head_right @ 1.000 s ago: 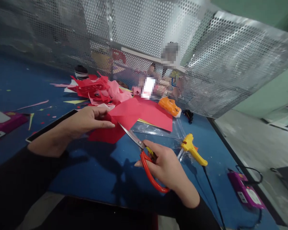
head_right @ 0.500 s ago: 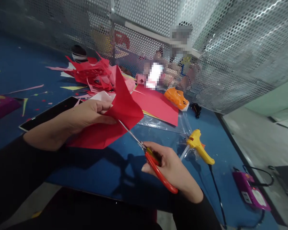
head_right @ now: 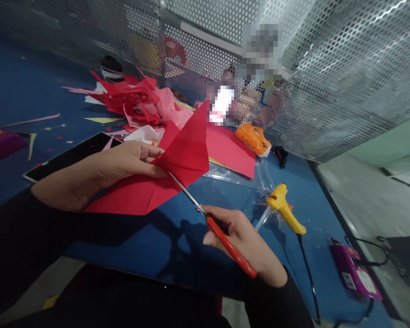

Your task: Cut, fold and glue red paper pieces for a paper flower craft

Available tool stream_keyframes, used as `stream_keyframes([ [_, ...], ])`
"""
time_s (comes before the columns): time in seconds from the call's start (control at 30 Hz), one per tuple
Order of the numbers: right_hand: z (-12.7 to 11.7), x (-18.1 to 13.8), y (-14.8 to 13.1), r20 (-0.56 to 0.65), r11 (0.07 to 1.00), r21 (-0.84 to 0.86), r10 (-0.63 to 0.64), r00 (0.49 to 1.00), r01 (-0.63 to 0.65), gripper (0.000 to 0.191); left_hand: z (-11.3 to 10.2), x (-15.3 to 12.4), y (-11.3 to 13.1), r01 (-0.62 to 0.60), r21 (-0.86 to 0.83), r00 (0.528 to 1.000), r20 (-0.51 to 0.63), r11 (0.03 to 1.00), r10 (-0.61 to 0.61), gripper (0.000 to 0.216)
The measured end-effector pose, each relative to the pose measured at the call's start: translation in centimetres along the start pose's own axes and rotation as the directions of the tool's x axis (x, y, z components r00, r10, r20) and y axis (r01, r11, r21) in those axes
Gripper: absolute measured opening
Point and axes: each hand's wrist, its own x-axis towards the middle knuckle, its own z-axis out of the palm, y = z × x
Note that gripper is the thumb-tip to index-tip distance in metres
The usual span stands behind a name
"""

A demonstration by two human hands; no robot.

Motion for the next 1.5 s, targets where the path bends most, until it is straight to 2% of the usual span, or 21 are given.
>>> stream_keyframes([
  [0.3, 0.2, -0.2, 0.2, 0.021, 0.998, 0.041, 0.040, 0.999, -0.041, 0.040, -0.4, 0.2, -0.2, 0.052, -0.036, 0.999, 0.015, 0.998, -0.052, 0.035],
  [0.77, 0.3, -0.1, 0.6, 0.004, 0.998, 0.064, 0.025, 1.000, -0.025, 0.033, 0.1, 0.0, -0.2, 0.046, -0.025, 0.996, -0.071, 0.999, -0.048, 0.023],
  [1.03, 0.1, -0.1, 1.2, 0.010, 0.999, 0.034, 0.040, 0.999, -0.040, 0.044, 0.1, 0.0, 0.2, 0.089, 0.122, 0.989, -0.126, 0.988, -0.074, 0.017],
  [1.13, 0.1, -0.1, 1.2, 0.012, 0.999, 0.020, 0.045, 0.999, -0.045, 0.049, 0.0, 0.0, 0.1, 0.055, 0.236, 0.988, -0.155, 0.970, -0.018, 0.014],
  [1.27, 0.1, 0.0, 1.1, 0.004, 1.000, -0.002, 0.030, 1.000, -0.030, 0.049, -0.2, 0.0, -0.1, -0.010, 0.351, 0.979, -0.187, 0.936, 0.080, 0.024],
  [1.5, 0.0, -0.1, 1.4, 0.009, 0.999, 0.012, 0.053, 0.999, -0.053, 0.052, -0.3, 0.0, -0.1, 0.021, 0.358, 0.985, -0.167, 0.934, 0.042, 0.024],
])
